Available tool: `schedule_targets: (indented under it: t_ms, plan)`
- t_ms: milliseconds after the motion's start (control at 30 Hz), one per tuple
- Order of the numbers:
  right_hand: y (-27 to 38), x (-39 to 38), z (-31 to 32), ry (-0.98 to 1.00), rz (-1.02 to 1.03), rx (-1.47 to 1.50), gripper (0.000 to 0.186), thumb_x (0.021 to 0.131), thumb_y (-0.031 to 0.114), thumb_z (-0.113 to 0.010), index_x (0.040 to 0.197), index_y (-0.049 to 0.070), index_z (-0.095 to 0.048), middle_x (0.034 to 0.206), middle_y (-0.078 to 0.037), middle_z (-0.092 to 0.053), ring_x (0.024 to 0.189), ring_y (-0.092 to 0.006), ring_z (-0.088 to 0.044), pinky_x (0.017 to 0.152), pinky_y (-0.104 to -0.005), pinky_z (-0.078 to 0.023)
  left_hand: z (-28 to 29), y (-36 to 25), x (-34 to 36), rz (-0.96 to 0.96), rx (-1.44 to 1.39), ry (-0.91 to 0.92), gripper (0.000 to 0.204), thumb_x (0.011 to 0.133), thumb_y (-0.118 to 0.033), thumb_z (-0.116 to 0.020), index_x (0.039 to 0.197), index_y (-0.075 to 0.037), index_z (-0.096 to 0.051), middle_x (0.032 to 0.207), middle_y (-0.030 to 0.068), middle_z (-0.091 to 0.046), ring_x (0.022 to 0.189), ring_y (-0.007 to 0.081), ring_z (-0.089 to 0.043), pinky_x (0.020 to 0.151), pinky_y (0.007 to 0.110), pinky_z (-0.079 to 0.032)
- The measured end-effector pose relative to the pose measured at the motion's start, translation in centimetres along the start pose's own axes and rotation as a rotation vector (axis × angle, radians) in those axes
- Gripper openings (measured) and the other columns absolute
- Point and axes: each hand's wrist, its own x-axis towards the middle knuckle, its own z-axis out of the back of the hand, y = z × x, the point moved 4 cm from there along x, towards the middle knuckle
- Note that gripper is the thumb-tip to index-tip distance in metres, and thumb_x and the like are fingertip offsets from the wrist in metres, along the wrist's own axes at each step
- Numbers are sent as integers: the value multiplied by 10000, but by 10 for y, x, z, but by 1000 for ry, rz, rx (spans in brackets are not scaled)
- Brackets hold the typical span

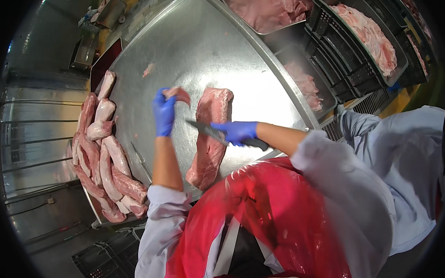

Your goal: The person uses a knife to trim fat and connective tissue from large cuts of raw meat on a stainless steel table. They repeatedly lift the meat to inspect the cuts, remove the trimmed pieces, and place the processed meat into a nearby container.

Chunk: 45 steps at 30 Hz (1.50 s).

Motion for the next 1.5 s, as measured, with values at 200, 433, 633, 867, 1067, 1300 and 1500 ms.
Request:
schedule_targets:
  t_ms: [200, 433, 633, 867, 1067, 1300, 1500]
  plan:
    - [29, -51, 74, -407, 243, 284, 812, 904, 72, -536, 1609, 282, -191, 718, -47, -567, 517, -114, -539, 460, -279, -495, 161, -113, -84, -226, 6, -306, 182, 917, -104, -609, 1048, 7, -672, 879, 40, -622, 807, 153, -613, 744, 287, -494]
    - [193, -107, 154, -411, 860, 512, 795, 925, 7, -556, 1606, 150, -171, 838, -93, -603, 547, -119, -575, 444, -244, -482, 334, -114, -309, -2, -254, -1019, 228, 974, -260, -540, 1113, -97, -618, 933, 67, -626, 894, 194, -613, 791, 352, -513]
    - [280, -88, 123, -344, 910, 260, 847, 941, 50, -605, 1616, 223, -123, 891, -88, -584, 597, -116, -589, 474, -249, -501, 419, -74, -546, 356, 394, -1386, 158, 899, -191, -500, 828, -66, -565, 738, 4, -418, 647, 152, -414, 572, 314, -340]
    - [99, 51, -69, 24, 441, -277, 869, 945, 102, -571, 1620, 281, -53, 605, -81, -548, 549, -167, -529, 560, -336, -491, 395, 0, -666, 768, 1303, -1142, 415, 886, -202, -582, 1199, 60, -504, 1133, 187, -550, 1011, 357, -534, 928, 432, -356]
    - [-17, 124, -98, -202, 592, -610, 792, 966, 91, -487, 1618, 249, -66, 770, -147, -630, 633, -252, -621, 639, -379, -511, 297, 33, -441, 308, 1015, -709, 589, 810, -129, -688, 1331, 69, -500, 1346, 268, -523, 1256, 436, -489, 1085, 480, -381]
    - [25, 113, -44, -355, 267, -659, 746, 986, 168, -491, 1611, 188, -85, 979, -244, -672, 792, -395, -663, 747, -470, -519, 240, 197, -317, 958, 1236, -642, 622, 822, -244, -686, 1348, 16, -480, 1338, 222, -527, 1220, 401, -538, 1026, 487, -447]
    - [25, 119, 54, -604, 438, -721, 666, 964, 131, -497, 1580, 210, -257, 883, -225, -662, 788, -332, -679, 739, -428, -528, 289, 256, -339, 976, 1154, -534, 466, 839, -252, -683, 1224, -15, -568, 1151, 231, -628, 1039, 345, -646, 877, 460, -523]
